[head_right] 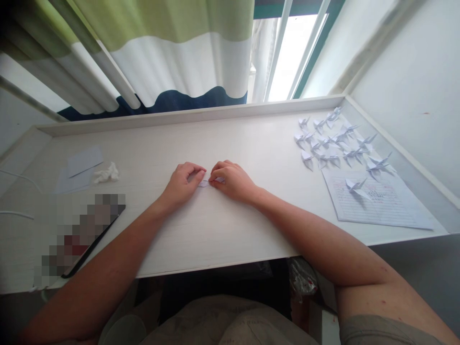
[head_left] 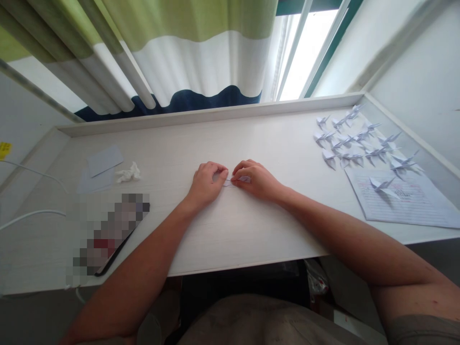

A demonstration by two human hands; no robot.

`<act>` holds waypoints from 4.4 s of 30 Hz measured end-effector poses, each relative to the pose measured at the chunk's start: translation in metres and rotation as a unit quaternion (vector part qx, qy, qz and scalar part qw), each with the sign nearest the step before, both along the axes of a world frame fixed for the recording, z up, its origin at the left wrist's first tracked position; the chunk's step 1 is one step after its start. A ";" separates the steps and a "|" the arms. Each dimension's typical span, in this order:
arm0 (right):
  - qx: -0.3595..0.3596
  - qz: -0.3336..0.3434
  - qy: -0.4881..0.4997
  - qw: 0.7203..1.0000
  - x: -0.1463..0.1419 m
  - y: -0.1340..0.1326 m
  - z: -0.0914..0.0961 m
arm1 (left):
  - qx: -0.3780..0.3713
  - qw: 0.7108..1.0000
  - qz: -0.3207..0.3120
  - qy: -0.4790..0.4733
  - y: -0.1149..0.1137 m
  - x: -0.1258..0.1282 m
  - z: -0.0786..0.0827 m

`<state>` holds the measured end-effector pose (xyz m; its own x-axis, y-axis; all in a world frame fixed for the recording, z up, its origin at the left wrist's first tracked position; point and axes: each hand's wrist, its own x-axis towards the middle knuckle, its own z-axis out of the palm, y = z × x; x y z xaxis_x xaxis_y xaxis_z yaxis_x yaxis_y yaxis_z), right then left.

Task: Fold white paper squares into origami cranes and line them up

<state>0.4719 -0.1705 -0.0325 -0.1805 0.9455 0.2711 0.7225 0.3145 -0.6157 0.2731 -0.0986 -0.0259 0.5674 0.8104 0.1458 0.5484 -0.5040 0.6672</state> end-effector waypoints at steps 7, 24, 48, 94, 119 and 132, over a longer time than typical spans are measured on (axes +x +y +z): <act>-0.042 -0.013 0.078 0.996 0.008 -0.001 0.003 | 0.020 0.998 -0.036 0.056 -0.004 -0.002 0.003; -0.007 -0.030 0.023 0.999 0.005 -0.003 -0.002 | 0.032 0.996 -0.078 0.014 -0.007 -0.002 0.003; -0.022 -0.031 0.002 0.999 0.007 -0.006 -0.004 | 0.132 0.986 -0.025 0.100 -0.022 0.003 0.002; 0.040 0.102 -0.093 0.990 0.016 -0.015 0.013 | 0.207 0.955 -0.209 0.046 -0.014 -0.012 0.004; -0.079 -0.040 0.136 0.987 0.004 -0.005 0.008 | -0.065 0.995 -0.038 -0.065 -0.013 -0.001 0.002; -0.090 -0.042 0.120 0.988 0.004 -0.004 0.011 | -0.083 0.993 -0.034 -0.078 -0.013 0.002 0.005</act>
<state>0.4760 -0.1749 -0.0215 -0.0505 0.9911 0.1232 0.5672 0.1300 -0.8133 0.2754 -0.1116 -0.0206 0.6027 0.7912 0.1036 0.4008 -0.4124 0.8181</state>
